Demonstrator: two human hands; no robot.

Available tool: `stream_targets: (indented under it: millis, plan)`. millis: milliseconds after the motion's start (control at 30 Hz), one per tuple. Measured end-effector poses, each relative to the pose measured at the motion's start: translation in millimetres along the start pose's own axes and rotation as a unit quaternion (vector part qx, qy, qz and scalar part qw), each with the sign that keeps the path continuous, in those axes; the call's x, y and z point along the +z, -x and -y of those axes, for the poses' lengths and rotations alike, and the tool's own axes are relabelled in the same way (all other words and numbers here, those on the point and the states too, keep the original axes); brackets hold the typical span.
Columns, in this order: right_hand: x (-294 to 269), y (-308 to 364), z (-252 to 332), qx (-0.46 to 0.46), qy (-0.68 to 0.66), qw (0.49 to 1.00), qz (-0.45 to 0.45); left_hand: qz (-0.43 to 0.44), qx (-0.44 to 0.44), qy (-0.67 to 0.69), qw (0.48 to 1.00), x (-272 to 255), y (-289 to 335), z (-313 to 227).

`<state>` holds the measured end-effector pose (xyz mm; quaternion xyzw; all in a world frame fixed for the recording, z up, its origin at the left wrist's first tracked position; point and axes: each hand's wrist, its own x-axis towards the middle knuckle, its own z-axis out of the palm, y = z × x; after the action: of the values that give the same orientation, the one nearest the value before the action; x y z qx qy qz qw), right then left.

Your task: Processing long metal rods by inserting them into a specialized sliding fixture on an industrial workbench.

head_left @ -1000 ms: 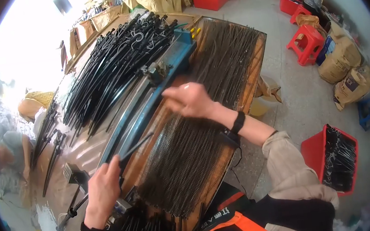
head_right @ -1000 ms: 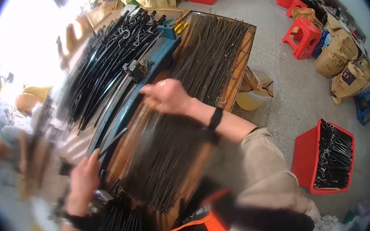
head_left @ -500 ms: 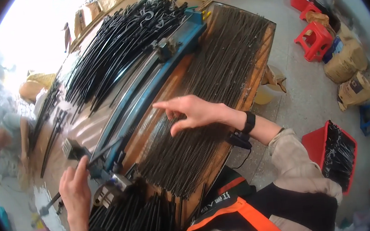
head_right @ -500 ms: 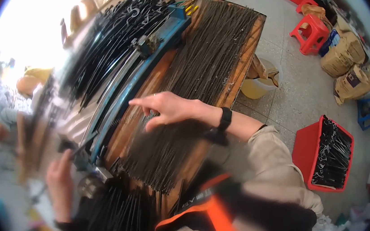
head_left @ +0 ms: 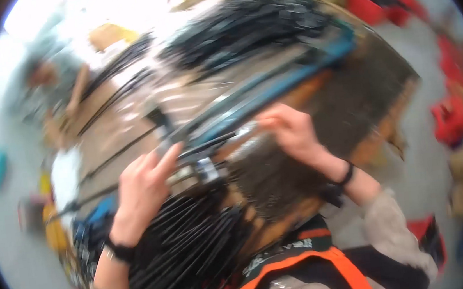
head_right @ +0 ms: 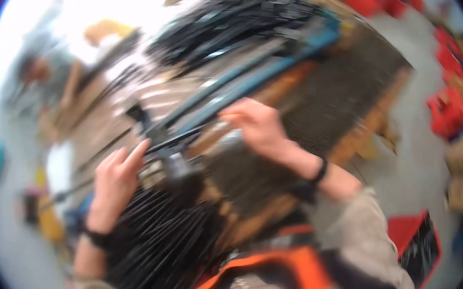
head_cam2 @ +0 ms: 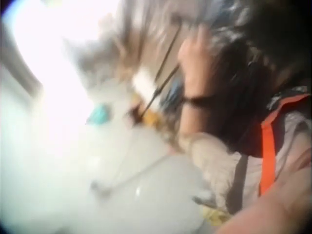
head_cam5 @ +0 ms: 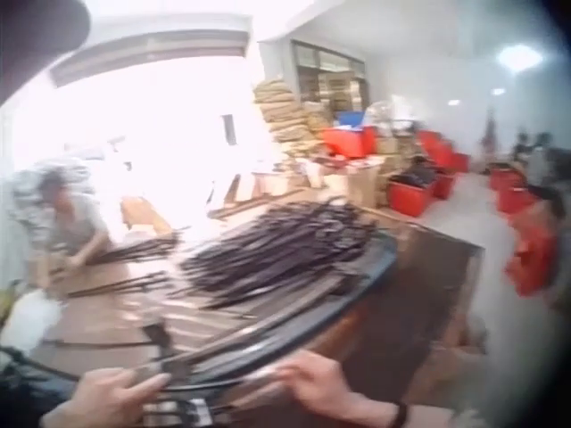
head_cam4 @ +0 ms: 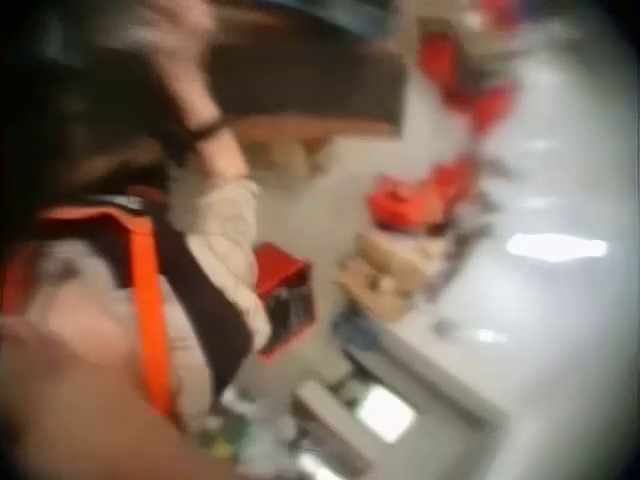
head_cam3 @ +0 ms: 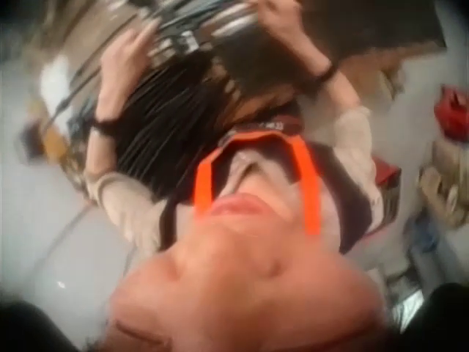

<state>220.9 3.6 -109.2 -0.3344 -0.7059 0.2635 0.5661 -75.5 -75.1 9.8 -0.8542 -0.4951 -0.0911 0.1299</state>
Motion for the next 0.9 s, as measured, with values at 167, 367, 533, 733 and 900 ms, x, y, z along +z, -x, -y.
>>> stream_targets:
  millis: [167, 367, 533, 733, 900]
  plan:
    - [-24.2, 11.5, 10.3, 0.074, 0.039, 0.988, 0.132, 0.009, -0.005, 0.009, 1.000, -6.8, 15.7, -0.9]
    - [-3.5, 12.5, 20.9, 0.105, -0.068, 0.990, 0.062, 0.032, -0.036, 0.024, 0.999, -9.1, 19.1, -8.1]
    - [-17.7, 11.9, 26.7, 0.314, -0.142, 0.927, 0.148, 0.043, -0.016, 0.020, 0.999, -6.7, 23.0, -6.3]
    - [2.6, -1.6, 9.7, -0.169, 0.076, 0.983, -0.019, 0.070, -0.039, 0.071, 0.994, -13.4, 15.6, -7.1]
    - [-7.0, -9.5, 12.4, -0.264, 0.141, 0.954, 0.012, 0.085, -0.017, 0.089, 0.992, -16.8, 17.6, -11.4]
